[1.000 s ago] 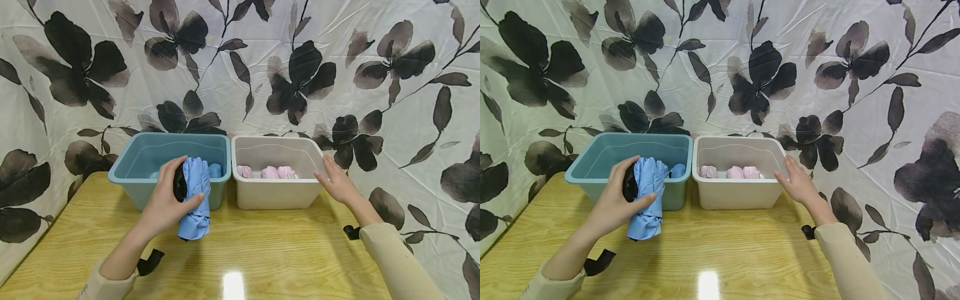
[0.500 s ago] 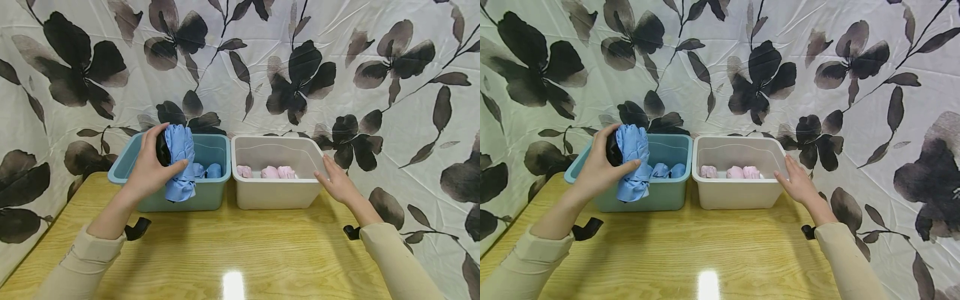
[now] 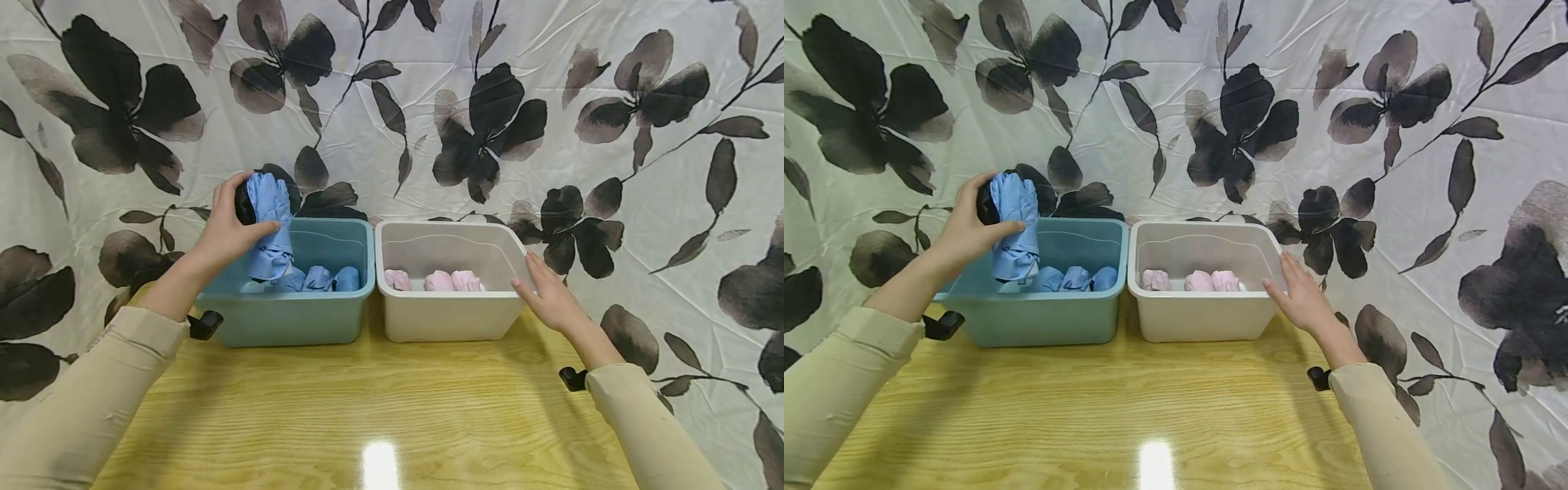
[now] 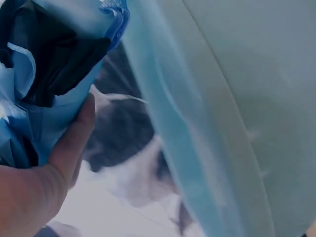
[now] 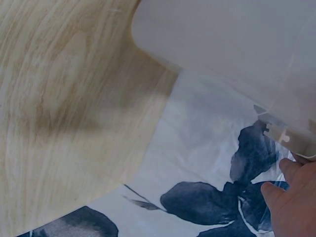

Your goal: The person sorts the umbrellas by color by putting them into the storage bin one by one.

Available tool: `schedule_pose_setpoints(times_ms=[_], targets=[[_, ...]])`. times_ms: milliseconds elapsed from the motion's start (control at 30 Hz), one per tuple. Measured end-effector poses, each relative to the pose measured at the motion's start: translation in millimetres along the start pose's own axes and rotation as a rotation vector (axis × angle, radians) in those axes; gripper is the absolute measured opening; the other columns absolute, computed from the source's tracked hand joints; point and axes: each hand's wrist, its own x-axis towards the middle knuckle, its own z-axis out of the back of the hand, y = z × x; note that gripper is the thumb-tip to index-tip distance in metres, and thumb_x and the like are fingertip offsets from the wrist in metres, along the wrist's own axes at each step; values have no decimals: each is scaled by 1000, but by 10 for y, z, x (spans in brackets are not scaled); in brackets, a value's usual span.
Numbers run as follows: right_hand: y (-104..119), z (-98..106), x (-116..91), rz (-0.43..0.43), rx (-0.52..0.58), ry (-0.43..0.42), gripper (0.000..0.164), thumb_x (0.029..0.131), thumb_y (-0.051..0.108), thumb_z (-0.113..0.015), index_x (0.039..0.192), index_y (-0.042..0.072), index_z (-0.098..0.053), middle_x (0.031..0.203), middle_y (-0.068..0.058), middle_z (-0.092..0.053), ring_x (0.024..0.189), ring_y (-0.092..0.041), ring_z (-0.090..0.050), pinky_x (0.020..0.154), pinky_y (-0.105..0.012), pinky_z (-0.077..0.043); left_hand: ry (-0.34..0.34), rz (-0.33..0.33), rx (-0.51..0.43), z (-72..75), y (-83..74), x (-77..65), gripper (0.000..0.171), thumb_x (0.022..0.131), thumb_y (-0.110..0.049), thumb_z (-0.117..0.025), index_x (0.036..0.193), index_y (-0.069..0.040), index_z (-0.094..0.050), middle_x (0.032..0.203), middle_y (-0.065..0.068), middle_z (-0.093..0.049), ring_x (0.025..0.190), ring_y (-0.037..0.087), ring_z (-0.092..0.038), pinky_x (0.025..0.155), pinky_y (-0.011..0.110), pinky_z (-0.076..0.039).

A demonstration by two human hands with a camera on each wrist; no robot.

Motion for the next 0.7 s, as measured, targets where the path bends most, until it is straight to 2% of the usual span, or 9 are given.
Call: schedule_pose_setpoints(times_ms=[100, 200, 467, 700], targets=[[-3, 1, -1, 3, 0, -3, 80, 110, 47, -43, 163, -7, -16, 170, -28, -15, 156, -51, -13, 123, -68, -15, 37, 54, 10, 29, 154, 145, 96, 95, -10, -72, 168, -14, -10, 170, 21, -5, 156, 43, -9, 126, 59, -11], [-5, 4, -1, 6, -1, -6, 80, 110, 47, -43, 163, -7, -17, 170, -28, -15, 155, -51, -13, 122, -68, -15, 75, 106, 60, 48, 318, 255, 96, 95, -10, -71, 169, -12, -9, 170, 25, -4, 156, 47, -9, 126, 63, -12], [15, -13, 17, 6, -5, 2, 80, 110, 48, -42, 164, -5, -16, 171, -26, -15, 155, -51, -14, 122, -68, -16, 170, 243, 136, 107, 707, 328, 97, 96, -8, -70, 168, -11, -6, 170, 30, 0, 155, 54, -4, 120, 73, -14], [36, 12, 4, 6, 4, -3, 79, 110, 46, -43, 163, -7, -17, 170, -28, -15, 155, -51, -13, 123, -68, -15, 202, 239, 105, 77, 877, 360, 98, 94, -8, -72, 168, -11, -8, 171, 28, -1, 155, 52, -6, 121, 72, -14]])
